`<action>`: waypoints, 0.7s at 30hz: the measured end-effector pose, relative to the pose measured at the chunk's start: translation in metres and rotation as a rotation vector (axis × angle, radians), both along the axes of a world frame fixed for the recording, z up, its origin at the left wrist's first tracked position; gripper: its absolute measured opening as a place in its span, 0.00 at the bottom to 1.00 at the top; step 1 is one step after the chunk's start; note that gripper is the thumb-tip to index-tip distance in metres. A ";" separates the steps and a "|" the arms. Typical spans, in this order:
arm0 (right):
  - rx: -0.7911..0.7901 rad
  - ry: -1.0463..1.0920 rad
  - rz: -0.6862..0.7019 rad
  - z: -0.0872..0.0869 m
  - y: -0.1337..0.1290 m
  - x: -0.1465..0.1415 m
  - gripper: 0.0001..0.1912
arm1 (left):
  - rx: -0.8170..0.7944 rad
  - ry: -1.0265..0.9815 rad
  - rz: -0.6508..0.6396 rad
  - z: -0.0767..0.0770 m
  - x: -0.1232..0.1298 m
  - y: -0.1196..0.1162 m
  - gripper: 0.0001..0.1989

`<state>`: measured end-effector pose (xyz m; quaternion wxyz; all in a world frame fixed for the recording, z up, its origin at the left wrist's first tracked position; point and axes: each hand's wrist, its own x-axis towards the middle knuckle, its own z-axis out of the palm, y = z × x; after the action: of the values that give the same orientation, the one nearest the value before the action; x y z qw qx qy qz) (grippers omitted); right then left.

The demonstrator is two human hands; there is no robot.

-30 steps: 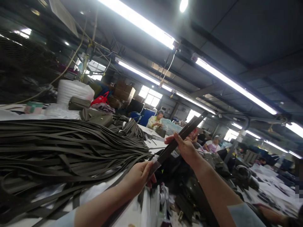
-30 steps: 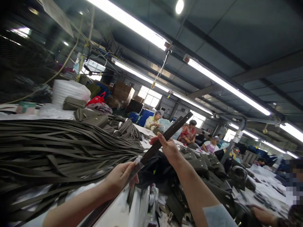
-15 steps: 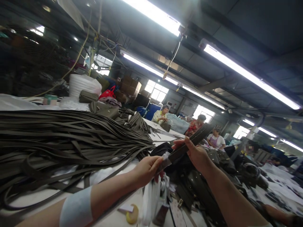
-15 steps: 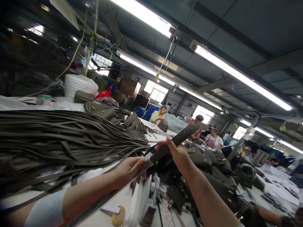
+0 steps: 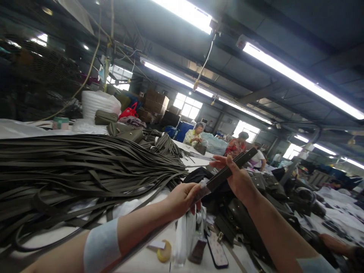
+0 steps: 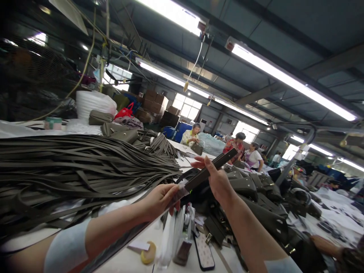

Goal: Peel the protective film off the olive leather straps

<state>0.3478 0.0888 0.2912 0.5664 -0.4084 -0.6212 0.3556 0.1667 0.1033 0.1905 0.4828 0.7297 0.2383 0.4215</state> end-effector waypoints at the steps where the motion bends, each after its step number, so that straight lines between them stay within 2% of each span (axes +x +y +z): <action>1: 0.001 0.005 -0.004 0.003 0.002 0.004 0.29 | 0.001 0.002 -0.004 0.001 0.001 0.000 0.31; 4: -0.003 -0.038 0.028 0.002 0.001 0.009 0.30 | 0.028 0.019 0.001 0.008 0.003 -0.002 0.32; 8: 0.014 -0.100 0.081 -0.015 -0.010 -0.002 0.30 | 0.052 0.005 0.009 0.019 0.006 -0.006 0.31; 12: -0.078 -0.124 0.145 -0.026 -0.023 -0.015 0.31 | 0.085 -0.031 -0.025 0.025 0.011 -0.010 0.31; 14: -0.070 -0.119 0.118 -0.021 -0.026 -0.013 0.29 | 0.084 -0.031 -0.037 0.026 0.013 -0.012 0.32; 18: 0.120 0.079 -0.118 0.003 -0.023 0.008 0.26 | 0.053 0.018 -0.039 0.024 0.016 -0.013 0.34; 21: 0.198 0.173 -0.200 0.015 -0.019 0.022 0.23 | 0.049 0.048 -0.036 0.022 0.018 -0.011 0.33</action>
<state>0.3695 0.0700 0.3064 0.6879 -0.3782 -0.5585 0.2681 0.1844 0.0926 0.2122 0.4664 0.7555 0.2262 0.4007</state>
